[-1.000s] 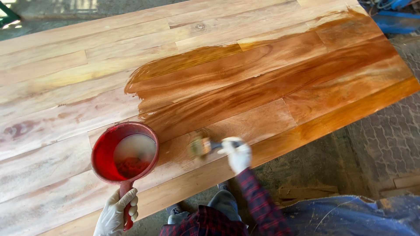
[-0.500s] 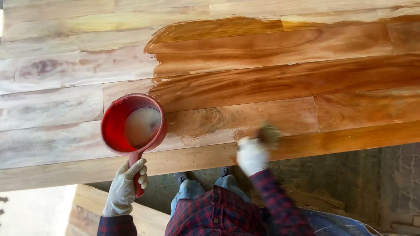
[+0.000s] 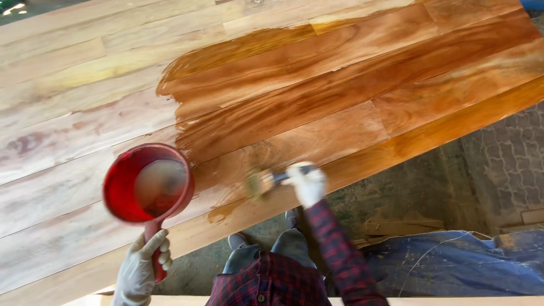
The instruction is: The person holds a red container of wood stain in one hand and a brush in the other, brushing the stain across the surface of a large wooden panel, dipping the brush back into the container and working the liquid over untreated sections of the board.
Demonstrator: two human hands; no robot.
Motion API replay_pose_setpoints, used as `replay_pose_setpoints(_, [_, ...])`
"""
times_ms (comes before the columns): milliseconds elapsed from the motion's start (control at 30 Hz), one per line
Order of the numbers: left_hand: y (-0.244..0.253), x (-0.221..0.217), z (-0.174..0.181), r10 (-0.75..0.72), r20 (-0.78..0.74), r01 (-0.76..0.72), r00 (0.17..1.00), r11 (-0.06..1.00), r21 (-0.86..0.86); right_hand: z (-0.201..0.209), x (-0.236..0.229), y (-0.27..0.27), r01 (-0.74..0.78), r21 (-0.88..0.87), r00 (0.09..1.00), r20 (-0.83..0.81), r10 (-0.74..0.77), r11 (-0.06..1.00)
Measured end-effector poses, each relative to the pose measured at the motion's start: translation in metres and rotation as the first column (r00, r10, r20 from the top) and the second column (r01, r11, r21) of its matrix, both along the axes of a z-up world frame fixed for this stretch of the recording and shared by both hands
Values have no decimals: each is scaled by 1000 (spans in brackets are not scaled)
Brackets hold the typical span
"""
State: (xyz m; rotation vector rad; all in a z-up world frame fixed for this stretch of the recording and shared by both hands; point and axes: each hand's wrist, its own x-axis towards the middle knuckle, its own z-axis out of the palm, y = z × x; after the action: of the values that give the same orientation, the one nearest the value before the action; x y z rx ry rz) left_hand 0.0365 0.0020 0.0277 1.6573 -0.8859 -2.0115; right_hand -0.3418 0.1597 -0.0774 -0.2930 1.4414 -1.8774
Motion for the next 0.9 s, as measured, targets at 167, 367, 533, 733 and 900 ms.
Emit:
replay_pose_setpoints(167, [-3,-3,16,-95,-12,95,995,995,13,39,-104,64,535,116,728,-567,-386,837])
replay_pose_setpoints(367, [-13,-2,0,-152,-66,153,986,988,11,39,-13,3,557,714,75,-551,831,423])
replay_pose_setpoints(533, [-23,4,-8,-143,-47,144,989,990,15,19,155,-29,116,606,-244,-750,614,787])
replay_pose_setpoints(733, [-27,11,1,-136,-20,136,991,991,-11,38,200,-31,-310,273,560,-721,407,910])
replay_pose_setpoints(900, [-24,20,-2,-133,-44,133,990,991,-17,30,76,24,26,105,962,-274,4,994])
